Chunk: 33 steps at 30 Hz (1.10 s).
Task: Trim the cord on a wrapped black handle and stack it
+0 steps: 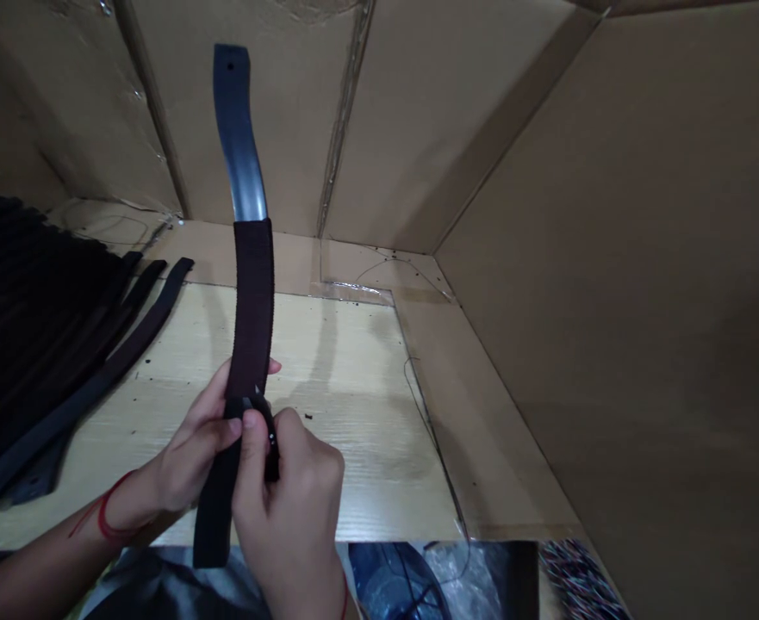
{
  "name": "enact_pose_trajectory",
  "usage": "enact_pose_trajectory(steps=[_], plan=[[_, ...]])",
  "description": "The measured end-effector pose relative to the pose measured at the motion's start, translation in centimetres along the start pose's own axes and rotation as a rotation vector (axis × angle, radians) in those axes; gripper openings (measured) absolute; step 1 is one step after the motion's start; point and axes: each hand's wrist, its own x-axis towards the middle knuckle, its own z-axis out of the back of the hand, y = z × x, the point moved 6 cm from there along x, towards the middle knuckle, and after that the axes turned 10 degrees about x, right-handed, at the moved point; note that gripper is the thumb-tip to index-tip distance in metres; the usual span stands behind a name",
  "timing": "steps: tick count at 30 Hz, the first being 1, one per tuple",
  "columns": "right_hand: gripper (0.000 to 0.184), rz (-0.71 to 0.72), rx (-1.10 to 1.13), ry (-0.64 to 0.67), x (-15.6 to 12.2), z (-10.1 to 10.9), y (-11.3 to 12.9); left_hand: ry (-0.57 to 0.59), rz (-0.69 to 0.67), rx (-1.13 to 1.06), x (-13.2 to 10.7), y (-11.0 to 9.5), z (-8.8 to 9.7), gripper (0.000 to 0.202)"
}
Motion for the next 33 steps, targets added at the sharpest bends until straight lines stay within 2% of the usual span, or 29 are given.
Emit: enact_pose_trajectory(steps=[4,10,14,20,22,27,33], plan=[[0.036,0.016,-0.003,-0.005,0.1,0.0,0.0,-0.011,-0.011,0.135,-0.2,0.3,0.1,0.043],[0.035,0.023,-0.007,0.017,0.5,0.0,-0.3,0.047,-0.038,0.113,0.1,-0.5,-0.6,0.037],[0.035,0.01,-0.015,0.027,0.3,-0.1,-0.4,0.01,-0.042,0.119,0.4,-0.6,-0.4,0.034],[0.036,0.006,-0.021,0.043,0.0,0.0,-0.2,-0.043,0.033,0.097,-0.1,0.6,0.3,0.042],[0.036,0.004,-0.028,0.053,-0.1,0.1,-0.2,-0.042,0.04,0.057,-0.2,0.5,0.2,0.04],[0.034,-0.006,-0.029,0.074,-0.3,0.2,-0.4,0.056,0.07,-0.206,-0.1,0.2,-0.8,0.04],[0.035,0.015,-0.047,0.044,0.1,0.2,-0.3,-0.002,-0.003,0.049,0.1,-0.2,-0.3,0.036]])
